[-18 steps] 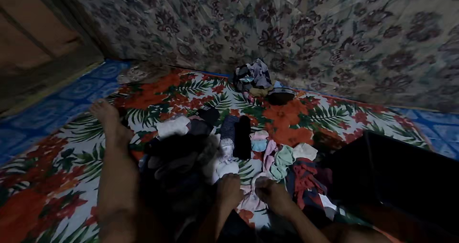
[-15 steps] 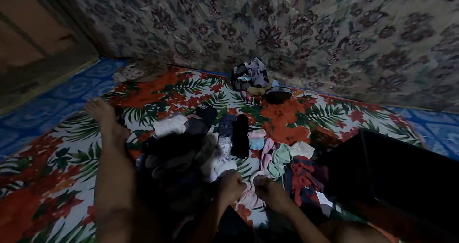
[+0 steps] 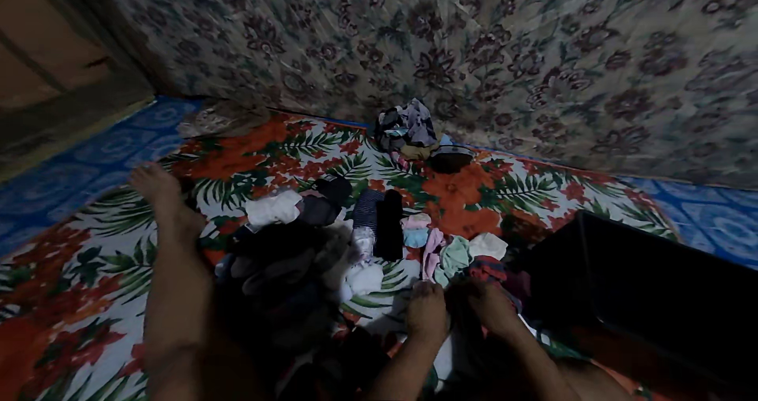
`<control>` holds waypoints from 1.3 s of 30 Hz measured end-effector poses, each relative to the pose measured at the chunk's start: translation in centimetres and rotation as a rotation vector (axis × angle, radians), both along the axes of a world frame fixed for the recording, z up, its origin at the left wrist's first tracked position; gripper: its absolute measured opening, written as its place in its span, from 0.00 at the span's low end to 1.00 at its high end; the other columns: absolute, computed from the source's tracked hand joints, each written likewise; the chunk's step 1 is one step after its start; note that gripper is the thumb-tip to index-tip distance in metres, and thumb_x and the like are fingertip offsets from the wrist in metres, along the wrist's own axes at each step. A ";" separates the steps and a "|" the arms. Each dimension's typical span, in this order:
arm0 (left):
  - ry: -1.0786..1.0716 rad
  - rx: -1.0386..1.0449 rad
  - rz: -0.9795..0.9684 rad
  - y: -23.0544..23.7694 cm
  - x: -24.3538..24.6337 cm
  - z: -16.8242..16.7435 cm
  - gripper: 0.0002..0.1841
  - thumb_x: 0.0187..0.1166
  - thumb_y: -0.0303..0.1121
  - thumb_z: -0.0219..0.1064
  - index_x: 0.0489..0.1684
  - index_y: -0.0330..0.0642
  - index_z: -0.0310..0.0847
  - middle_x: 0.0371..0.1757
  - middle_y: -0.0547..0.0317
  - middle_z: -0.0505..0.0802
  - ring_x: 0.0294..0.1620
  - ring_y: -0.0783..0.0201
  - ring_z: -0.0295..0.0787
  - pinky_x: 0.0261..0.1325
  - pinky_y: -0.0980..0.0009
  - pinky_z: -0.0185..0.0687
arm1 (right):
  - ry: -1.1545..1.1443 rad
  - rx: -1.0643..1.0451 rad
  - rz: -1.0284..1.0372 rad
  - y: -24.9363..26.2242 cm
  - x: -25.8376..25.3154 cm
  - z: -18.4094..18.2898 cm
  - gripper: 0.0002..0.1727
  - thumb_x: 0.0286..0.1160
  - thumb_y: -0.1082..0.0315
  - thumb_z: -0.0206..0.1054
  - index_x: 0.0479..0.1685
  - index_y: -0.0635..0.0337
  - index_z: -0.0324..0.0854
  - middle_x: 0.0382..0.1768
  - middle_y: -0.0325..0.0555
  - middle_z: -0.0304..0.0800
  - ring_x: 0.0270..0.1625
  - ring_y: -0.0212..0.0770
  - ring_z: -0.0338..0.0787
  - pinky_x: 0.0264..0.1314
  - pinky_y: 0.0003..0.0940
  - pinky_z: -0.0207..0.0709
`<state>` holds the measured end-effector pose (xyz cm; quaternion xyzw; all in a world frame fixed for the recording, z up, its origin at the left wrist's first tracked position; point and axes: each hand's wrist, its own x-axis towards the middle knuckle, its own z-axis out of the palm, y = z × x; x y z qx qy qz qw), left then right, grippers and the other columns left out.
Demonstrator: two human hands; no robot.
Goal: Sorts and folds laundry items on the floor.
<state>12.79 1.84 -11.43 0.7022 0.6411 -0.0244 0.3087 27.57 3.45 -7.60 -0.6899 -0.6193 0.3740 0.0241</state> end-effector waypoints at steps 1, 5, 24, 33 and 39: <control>0.019 0.026 -0.066 0.0 -0.4 0.0 0.28 0.81 0.37 0.65 0.82 0.39 0.70 0.80 0.40 0.77 0.80 0.42 0.76 0.74 0.46 0.78 | -0.029 0.006 0.062 -0.3 0.2 0.2 0.20 0.83 0.66 0.61 0.72 0.59 0.79 0.63 0.58 0.88 0.67 0.56 0.87 0.73 0.57 0.76; -0.030 0.257 -0.296 -0.5 -4.8 0.6 0.19 0.78 0.26 0.65 0.67 0.42 0.84 0.69 0.46 0.88 0.78 0.43 0.76 0.82 0.43 0.63 | -0.143 0.040 0.270 -1.5 -1.4 -0.1 0.32 0.70 0.66 0.72 0.79 0.54 0.73 0.76 0.63 0.74 0.73 0.62 0.80 0.72 0.60 0.77; -0.271 0.380 -0.211 -2.2 -12.4 -3.5 0.13 0.75 0.19 0.60 0.48 0.41 0.90 0.61 0.53 0.91 0.75 0.53 0.79 0.80 0.59 0.73 | -0.239 0.572 0.875 -1.6 -5.5 -5.7 0.19 0.83 0.71 0.60 0.67 0.44 0.85 0.74 0.51 0.82 0.75 0.59 0.81 0.68 0.61 0.79; -0.287 0.153 -0.061 -3.9 -11.7 -1.7 0.35 0.76 0.55 0.70 0.79 0.42 0.73 0.75 0.48 0.83 0.78 0.51 0.79 0.81 0.52 0.72 | -0.067 0.473 0.877 -1.8 -6.6 -4.6 0.18 0.85 0.64 0.58 0.67 0.56 0.83 0.77 0.51 0.81 0.81 0.57 0.77 0.80 0.64 0.66; -0.318 0.048 0.089 -3.0 -10.8 -1.3 0.19 0.91 0.40 0.52 0.68 0.40 0.80 0.61 0.45 0.90 0.64 0.49 0.88 0.71 0.50 0.81 | 0.085 0.245 0.497 -1.5 -7.5 -5.4 0.22 0.90 0.63 0.50 0.73 0.59 0.81 0.68 0.54 0.88 0.72 0.55 0.85 0.79 0.56 0.72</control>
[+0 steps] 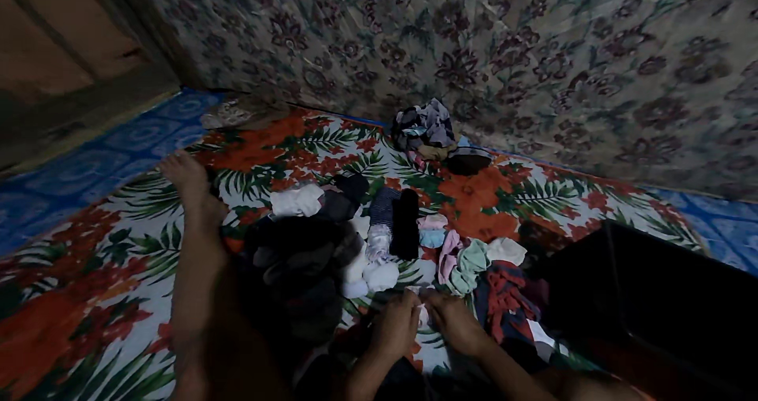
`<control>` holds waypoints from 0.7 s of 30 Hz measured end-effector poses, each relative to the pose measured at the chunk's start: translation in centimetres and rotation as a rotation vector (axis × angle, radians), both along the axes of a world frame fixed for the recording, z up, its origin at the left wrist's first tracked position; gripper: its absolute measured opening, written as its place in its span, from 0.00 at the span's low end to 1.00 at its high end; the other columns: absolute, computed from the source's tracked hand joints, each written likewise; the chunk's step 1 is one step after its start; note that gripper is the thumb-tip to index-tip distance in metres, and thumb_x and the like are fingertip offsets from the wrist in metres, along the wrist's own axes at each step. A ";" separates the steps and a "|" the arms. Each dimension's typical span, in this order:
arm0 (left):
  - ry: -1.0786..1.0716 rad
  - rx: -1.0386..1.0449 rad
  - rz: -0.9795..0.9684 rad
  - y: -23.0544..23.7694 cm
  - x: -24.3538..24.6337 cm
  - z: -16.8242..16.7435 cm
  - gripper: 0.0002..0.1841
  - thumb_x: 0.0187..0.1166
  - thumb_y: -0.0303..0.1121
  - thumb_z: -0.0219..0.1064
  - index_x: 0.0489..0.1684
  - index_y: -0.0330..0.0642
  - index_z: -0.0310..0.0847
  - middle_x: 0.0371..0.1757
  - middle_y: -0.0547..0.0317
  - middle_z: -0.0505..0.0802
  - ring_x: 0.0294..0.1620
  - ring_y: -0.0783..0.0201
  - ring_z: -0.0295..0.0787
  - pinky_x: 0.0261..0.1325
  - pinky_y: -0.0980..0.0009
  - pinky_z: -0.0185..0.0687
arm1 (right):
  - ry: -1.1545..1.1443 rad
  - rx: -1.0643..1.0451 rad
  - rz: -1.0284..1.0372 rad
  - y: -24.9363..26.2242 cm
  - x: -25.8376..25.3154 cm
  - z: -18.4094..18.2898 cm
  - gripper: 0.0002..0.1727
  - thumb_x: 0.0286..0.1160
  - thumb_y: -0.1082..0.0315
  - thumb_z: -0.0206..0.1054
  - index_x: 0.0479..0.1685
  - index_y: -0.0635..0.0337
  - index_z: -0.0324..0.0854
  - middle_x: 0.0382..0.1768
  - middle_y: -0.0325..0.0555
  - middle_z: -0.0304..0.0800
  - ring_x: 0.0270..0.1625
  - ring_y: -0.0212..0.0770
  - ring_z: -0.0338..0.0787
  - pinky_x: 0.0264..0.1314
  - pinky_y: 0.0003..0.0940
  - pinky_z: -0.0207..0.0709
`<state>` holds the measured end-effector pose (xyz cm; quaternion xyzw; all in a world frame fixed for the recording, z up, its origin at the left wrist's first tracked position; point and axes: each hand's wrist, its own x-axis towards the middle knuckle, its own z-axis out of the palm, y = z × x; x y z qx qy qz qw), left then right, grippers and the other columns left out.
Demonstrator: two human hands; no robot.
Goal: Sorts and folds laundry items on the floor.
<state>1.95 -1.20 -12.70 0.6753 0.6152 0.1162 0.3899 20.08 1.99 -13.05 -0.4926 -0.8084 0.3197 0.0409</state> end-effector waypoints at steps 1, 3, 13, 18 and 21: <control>0.009 -0.028 -0.009 0.6 0.0 0.2 0.19 0.92 0.40 0.51 0.69 0.39 0.79 0.61 0.44 0.90 0.65 0.48 0.88 0.72 0.49 0.80 | 0.000 -0.044 -0.057 0.2 -0.4 0.1 0.21 0.90 0.63 0.50 0.68 0.61 0.83 0.62 0.57 0.89 0.67 0.56 0.88 0.75 0.55 0.76; 0.040 -0.049 -0.019 1.7 0.2 1.0 0.18 0.91 0.37 0.52 0.69 0.38 0.80 0.61 0.42 0.91 0.65 0.47 0.88 0.72 0.50 0.79 | -0.001 -0.134 -0.131 0.8 -1.0 0.3 0.19 0.90 0.63 0.52 0.63 0.63 0.83 0.55 0.59 0.91 0.59 0.55 0.91 0.68 0.54 0.79; 0.195 0.392 -0.259 -1.0 2.2 -0.2 0.14 0.83 0.27 0.59 0.60 0.37 0.87 0.67 0.44 0.89 0.71 0.46 0.84 0.74 0.54 0.79 | 0.099 -0.235 -0.207 2.5 -0.6 -0.4 0.15 0.86 0.66 0.58 0.61 0.65 0.81 0.51 0.58 0.89 0.56 0.52 0.90 0.65 0.51 0.80; 0.169 0.077 -0.148 1.3 2.1 1.5 0.20 0.87 0.30 0.59 0.75 0.37 0.77 0.78 0.42 0.81 0.82 0.46 0.75 0.85 0.55 0.67 | 0.207 -0.264 -0.501 1.0 -0.6 0.1 0.20 0.89 0.60 0.57 0.70 0.63 0.77 0.54 0.54 0.90 0.55 0.47 0.91 0.63 0.47 0.83; 0.159 0.032 -0.095 2.5 1.7 2.1 0.20 0.88 0.33 0.58 0.75 0.38 0.78 0.75 0.44 0.85 0.78 0.48 0.79 0.82 0.53 0.71 | 0.178 -0.409 -0.647 0.1 -0.5 1.5 0.27 0.83 0.50 0.66 0.65 0.66 0.81 0.52 0.57 0.90 0.54 0.50 0.91 0.64 0.51 0.81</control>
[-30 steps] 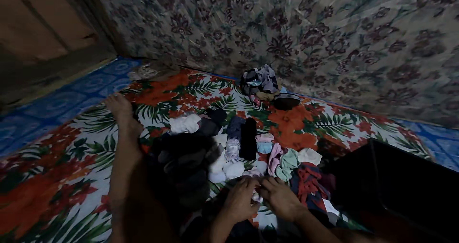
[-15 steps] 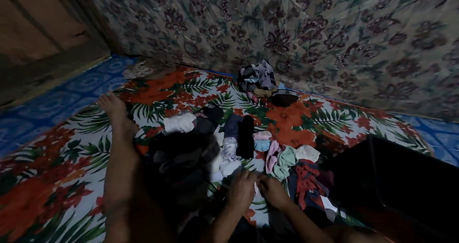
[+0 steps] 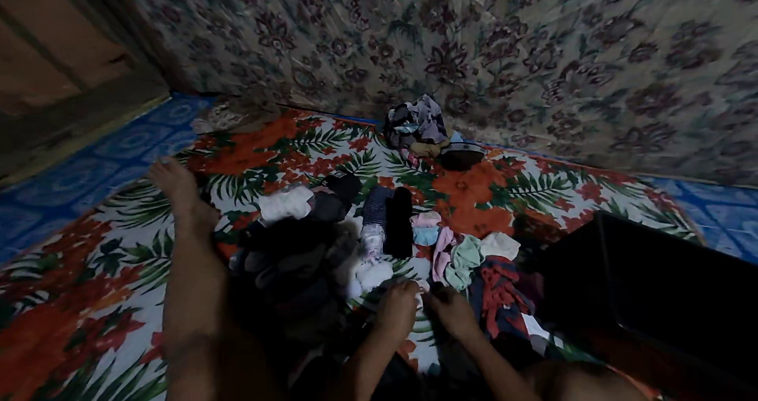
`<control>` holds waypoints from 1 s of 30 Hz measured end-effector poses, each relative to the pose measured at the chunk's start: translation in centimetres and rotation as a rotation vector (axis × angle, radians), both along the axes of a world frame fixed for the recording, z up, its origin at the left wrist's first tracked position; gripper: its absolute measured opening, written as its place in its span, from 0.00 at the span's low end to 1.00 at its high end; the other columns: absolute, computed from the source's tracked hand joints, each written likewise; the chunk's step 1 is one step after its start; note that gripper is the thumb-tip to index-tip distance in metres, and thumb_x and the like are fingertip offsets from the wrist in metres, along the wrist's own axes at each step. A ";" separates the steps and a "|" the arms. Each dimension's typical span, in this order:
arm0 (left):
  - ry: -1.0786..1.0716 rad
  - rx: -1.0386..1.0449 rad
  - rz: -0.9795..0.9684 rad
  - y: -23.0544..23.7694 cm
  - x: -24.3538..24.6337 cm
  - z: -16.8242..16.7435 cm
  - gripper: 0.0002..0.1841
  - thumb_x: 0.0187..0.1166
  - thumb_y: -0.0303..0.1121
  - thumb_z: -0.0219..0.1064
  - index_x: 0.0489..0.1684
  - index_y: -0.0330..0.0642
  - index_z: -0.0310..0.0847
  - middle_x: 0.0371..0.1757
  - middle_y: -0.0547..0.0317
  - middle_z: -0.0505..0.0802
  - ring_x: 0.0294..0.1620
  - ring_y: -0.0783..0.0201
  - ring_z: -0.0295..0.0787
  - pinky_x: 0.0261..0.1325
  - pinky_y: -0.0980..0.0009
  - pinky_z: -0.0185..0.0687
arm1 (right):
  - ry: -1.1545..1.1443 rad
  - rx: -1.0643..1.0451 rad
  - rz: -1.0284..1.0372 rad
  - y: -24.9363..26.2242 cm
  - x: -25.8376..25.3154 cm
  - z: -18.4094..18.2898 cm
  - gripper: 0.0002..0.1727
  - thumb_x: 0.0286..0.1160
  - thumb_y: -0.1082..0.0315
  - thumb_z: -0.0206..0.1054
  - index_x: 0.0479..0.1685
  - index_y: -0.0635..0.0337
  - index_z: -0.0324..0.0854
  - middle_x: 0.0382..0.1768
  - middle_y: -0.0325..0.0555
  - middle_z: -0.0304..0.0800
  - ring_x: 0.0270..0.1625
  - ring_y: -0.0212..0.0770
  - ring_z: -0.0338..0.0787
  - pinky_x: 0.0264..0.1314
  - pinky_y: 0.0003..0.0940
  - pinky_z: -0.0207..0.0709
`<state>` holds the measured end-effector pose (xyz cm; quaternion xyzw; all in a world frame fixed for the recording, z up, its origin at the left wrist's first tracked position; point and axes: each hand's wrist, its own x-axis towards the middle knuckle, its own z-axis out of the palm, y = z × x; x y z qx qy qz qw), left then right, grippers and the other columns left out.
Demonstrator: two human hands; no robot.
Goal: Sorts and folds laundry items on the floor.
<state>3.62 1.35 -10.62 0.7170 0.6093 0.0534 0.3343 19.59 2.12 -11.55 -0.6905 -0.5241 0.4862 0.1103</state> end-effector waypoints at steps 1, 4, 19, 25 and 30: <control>-0.008 -0.006 0.030 0.3 -0.1 0.1 0.20 0.88 0.33 0.58 0.75 0.39 0.78 0.72 0.44 0.87 0.75 0.47 0.82 0.80 0.52 0.74 | 0.042 -0.064 0.007 -0.3 0.1 -0.3 0.28 0.81 0.47 0.67 0.62 0.65 0.82 0.47 0.54 0.91 0.47 0.47 0.92 0.56 0.47 0.84; -0.059 -0.027 0.088 0.6 -0.3 0.3 0.18 0.87 0.34 0.59 0.70 0.35 0.78 0.62 0.41 0.90 0.65 0.48 0.88 0.73 0.51 0.79 | 0.168 -0.110 -0.023 -1.1 -0.4 -1.6 0.24 0.79 0.49 0.70 0.54 0.65 0.85 0.36 0.48 0.91 0.33 0.40 0.90 0.43 0.39 0.86; 0.158 -0.076 0.015 -1.1 -1.3 1.7 0.27 0.87 0.33 0.57 0.85 0.37 0.68 0.83 0.42 0.77 0.86 0.45 0.69 0.87 0.50 0.62 | 0.428 0.087 -0.344 -1.7 -3.7 -3.2 0.11 0.86 0.69 0.59 0.51 0.67 0.83 0.37 0.50 0.88 0.37 0.41 0.89 0.44 0.40 0.84; -0.108 -0.093 0.144 -0.6 -2.3 -0.3 0.27 0.92 0.42 0.52 0.84 0.35 0.69 0.79 0.37 0.80 0.82 0.45 0.74 0.87 0.51 0.63 | 0.753 0.020 -0.439 -2.2 -3.7 -2.9 0.13 0.88 0.70 0.54 0.59 0.68 0.78 0.35 0.47 0.86 0.31 0.36 0.86 0.38 0.33 0.84; -0.533 -0.270 0.411 -1.0 -2.7 -0.2 0.22 0.94 0.38 0.49 0.76 0.31 0.72 0.66 0.37 0.85 0.65 0.50 0.84 0.70 0.54 0.79 | 1.051 -0.126 -0.537 -2.1 -3.5 -0.1 0.14 0.91 0.70 0.48 0.62 0.68 0.73 0.40 0.51 0.87 0.38 0.42 0.90 0.44 0.39 0.88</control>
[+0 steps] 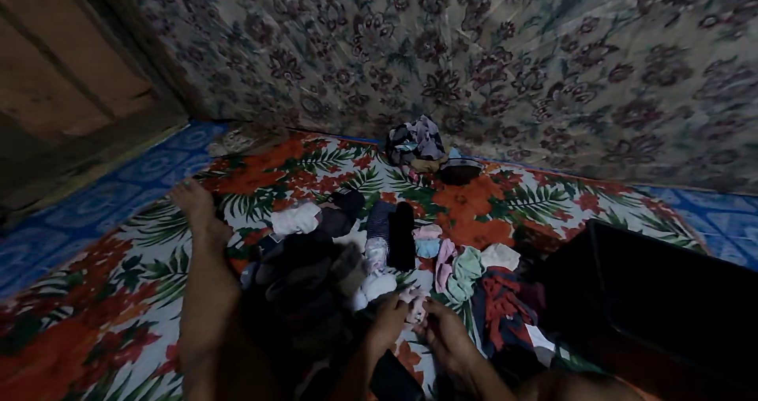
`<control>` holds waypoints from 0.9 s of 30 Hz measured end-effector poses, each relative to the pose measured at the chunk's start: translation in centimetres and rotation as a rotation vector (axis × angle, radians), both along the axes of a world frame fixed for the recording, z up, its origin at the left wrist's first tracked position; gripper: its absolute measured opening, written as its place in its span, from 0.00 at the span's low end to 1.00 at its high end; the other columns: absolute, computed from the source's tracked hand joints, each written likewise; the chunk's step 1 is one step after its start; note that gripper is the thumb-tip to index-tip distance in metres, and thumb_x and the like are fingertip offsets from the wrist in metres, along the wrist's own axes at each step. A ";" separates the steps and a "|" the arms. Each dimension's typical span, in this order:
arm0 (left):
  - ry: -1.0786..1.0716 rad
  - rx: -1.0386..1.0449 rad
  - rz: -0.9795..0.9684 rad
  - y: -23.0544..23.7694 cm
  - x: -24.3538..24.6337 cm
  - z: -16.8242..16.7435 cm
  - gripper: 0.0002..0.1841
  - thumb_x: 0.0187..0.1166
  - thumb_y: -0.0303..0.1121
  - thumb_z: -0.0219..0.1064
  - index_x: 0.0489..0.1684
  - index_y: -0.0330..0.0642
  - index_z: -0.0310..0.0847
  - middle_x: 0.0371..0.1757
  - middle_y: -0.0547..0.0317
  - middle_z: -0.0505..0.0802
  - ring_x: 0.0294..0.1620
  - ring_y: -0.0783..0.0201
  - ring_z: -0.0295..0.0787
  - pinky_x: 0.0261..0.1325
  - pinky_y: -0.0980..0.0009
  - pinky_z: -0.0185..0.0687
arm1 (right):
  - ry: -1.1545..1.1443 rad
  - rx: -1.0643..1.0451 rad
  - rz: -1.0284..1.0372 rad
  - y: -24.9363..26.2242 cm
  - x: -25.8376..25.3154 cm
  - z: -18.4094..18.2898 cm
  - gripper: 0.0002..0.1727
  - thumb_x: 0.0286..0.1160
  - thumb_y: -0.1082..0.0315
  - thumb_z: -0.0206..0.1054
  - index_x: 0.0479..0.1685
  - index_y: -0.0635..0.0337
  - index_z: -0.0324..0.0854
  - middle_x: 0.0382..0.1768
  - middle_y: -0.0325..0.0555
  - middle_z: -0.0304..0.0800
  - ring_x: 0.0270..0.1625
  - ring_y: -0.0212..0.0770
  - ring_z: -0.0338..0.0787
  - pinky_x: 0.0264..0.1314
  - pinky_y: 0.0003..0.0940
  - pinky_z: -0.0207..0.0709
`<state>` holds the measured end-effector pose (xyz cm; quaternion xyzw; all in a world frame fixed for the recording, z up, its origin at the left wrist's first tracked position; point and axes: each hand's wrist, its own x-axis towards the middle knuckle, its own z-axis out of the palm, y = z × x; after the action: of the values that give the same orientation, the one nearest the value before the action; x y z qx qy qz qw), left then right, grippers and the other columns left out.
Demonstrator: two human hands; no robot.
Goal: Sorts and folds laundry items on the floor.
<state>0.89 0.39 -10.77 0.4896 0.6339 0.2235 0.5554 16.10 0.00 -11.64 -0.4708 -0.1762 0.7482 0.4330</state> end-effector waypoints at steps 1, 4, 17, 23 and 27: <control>-0.139 -0.039 0.123 -0.2 0.3 -0.5 0.22 0.94 0.38 0.49 0.74 0.31 0.73 0.61 0.40 0.87 0.59 0.53 0.86 0.64 0.57 0.83 | 0.043 0.007 0.008 0.0 0.0 0.4 0.14 0.91 0.70 0.47 0.61 0.68 0.74 0.39 0.52 0.89 0.39 0.43 0.91 0.45 0.39 0.88; -0.483 -0.211 0.396 -0.9 0.9 -0.7 0.20 0.95 0.39 0.49 0.72 0.34 0.73 0.57 0.45 0.87 0.54 0.57 0.87 0.57 0.58 0.86 | 0.091 0.027 0.086 0.2 0.3 1.0 0.16 0.91 0.68 0.46 0.59 0.68 0.76 0.42 0.53 0.91 0.43 0.43 0.92 0.49 0.39 0.88; -0.691 -0.270 0.211 -3.2 0.9 3.7 0.15 0.89 0.26 0.41 0.56 0.38 0.76 0.49 0.58 0.88 0.51 0.68 0.86 0.56 0.70 0.84 | -0.465 0.515 0.166 0.8 1.5 1.3 0.10 0.83 0.68 0.61 0.46 0.65 0.86 0.38 0.39 0.90 0.42 0.29 0.89 0.52 0.28 0.84; -0.503 0.001 0.285 -3.4 2.1 -0.1 0.17 0.90 0.27 0.52 0.72 0.33 0.73 0.60 0.51 0.89 0.60 0.66 0.86 0.67 0.65 0.83 | -0.422 0.239 0.039 -0.7 -0.7 1.2 0.22 0.82 0.54 0.68 0.51 0.68 0.73 0.38 0.52 0.85 0.39 0.41 0.88 0.46 0.41 0.86; -0.462 0.075 0.246 -2.4 1.7 -0.2 0.18 0.92 0.32 0.48 0.73 0.37 0.74 0.63 0.51 0.88 0.58 0.62 0.88 0.57 0.62 0.87 | -0.645 0.261 0.089 0.0 0.4 1.1 0.23 0.77 0.53 0.72 0.49 0.67 0.75 0.35 0.49 0.82 0.37 0.40 0.83 0.44 0.40 0.81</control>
<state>2.59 -2.05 -10.92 0.3650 0.5365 0.4183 0.6356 16.54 -0.02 -10.52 -0.6156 -0.4184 0.5503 0.3784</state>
